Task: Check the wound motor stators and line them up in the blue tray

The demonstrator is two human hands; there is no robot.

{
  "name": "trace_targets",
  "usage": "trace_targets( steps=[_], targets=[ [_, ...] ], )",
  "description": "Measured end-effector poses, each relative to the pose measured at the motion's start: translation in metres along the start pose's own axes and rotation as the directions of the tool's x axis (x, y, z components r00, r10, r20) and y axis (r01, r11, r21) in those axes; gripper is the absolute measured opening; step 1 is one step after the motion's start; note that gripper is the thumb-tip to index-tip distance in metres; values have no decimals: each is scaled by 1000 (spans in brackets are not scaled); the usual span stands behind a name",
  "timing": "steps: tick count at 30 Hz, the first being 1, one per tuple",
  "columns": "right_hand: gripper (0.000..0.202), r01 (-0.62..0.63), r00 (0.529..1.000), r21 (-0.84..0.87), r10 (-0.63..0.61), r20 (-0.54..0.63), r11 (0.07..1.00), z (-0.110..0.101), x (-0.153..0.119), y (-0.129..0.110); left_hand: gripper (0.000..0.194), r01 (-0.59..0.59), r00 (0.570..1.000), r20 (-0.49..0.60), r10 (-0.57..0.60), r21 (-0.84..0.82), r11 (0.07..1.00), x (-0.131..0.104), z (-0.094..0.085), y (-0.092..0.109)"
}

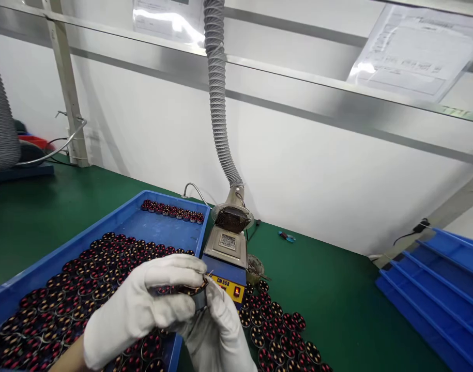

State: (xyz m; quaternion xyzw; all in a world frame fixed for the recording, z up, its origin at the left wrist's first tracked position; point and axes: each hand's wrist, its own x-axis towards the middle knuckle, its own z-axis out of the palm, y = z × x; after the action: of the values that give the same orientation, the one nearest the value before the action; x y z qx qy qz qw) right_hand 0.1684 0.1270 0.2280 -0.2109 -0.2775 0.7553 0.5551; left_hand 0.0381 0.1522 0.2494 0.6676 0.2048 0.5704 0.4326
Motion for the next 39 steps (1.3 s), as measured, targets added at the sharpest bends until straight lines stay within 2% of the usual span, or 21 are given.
trace_targets(
  steps=[3,7,9,11,12,14,15,18,19,21,23,24,26,27,28,29,31,35,36,37,39],
  targets=[
    [27,-44,998,8,44,35,999,8,-1,-4,12,102,986,-116,-124,-181,978,-2,-1,-4],
    [27,-86,993,19,84,77,996,10,-5,-10,11,128,942,-277,-190,-228,965,-2,-4,4],
    [25,-82,994,22,81,70,996,8,-7,-11,10,227,939,-227,-257,-150,962,-1,-7,11],
    [22,-37,998,21,36,43,999,6,-8,-11,15,326,941,-82,-329,-49,944,0,-8,17],
    [22,-18,999,15,17,32,1000,4,-7,-10,15,337,941,-25,-338,-33,941,0,-8,18],
    [26,1,1000,-17,-1,14,1000,0,-5,-9,18,270,963,3,-271,-78,960,-1,-5,19],
    [29,24,1000,-49,-24,0,999,-3,-3,-8,20,207,977,-23,-210,-99,973,-2,-3,18],
    [34,227,968,-210,-244,-57,951,-13,4,-4,21,20,990,-141,-29,-62,998,-7,1,19],
    [35,308,938,-277,-340,-73,910,-16,6,-2,18,-17,983,-183,6,-57,998,-9,1,19],
    [36,445,846,-428,-526,-86,786,-19,8,5,13,-47,959,-284,21,-88,995,-11,-1,21],
    [35,549,708,-595,-705,-41,587,-17,7,13,11,50,937,-336,-98,-149,988,-9,-3,22],
    [32,592,616,-671,-788,19,446,-15,7,18,17,131,935,-303,-186,-193,972,-8,-3,22],
    [26,619,397,-779,-897,195,105,-10,6,27,31,291,934,-120,-336,-285,913,-4,1,18],
    [28,594,302,-803,-910,284,-53,-7,7,31,31,346,926,-34,-376,-325,880,-2,4,16],
    [32,558,233,-810,-902,362,-181,-5,7,34,27,361,923,11,-384,-365,858,-1,8,12],
    [37,526,192,-806,-886,423,-271,-3,8,36,20,351,925,5,-381,-400,847,-1,12,9],
    [41,511,153,-792,-872,465,-333,0,9,37,12,272,922,-124,-368,-468,841,-2,18,0],
    [38,560,137,-804,-934,331,-203,0,9,34,4,27,892,-363,-270,-551,834,-3,17,-6],
    [36,565,148,-808,-943,299,-167,-1,8,33,5,32,881,-382,-280,-541,840,-3,15,-4],
    [34,569,160,-808,-944,287,-150,-2,8,32,13,93,880,-359,-312,-514,853,-1,13,-1],
    [31,565,163,-806,-934,318,-176,-5,7,31,26,278,877,-239,-417,-455,846,1,12,7]
  ],
)
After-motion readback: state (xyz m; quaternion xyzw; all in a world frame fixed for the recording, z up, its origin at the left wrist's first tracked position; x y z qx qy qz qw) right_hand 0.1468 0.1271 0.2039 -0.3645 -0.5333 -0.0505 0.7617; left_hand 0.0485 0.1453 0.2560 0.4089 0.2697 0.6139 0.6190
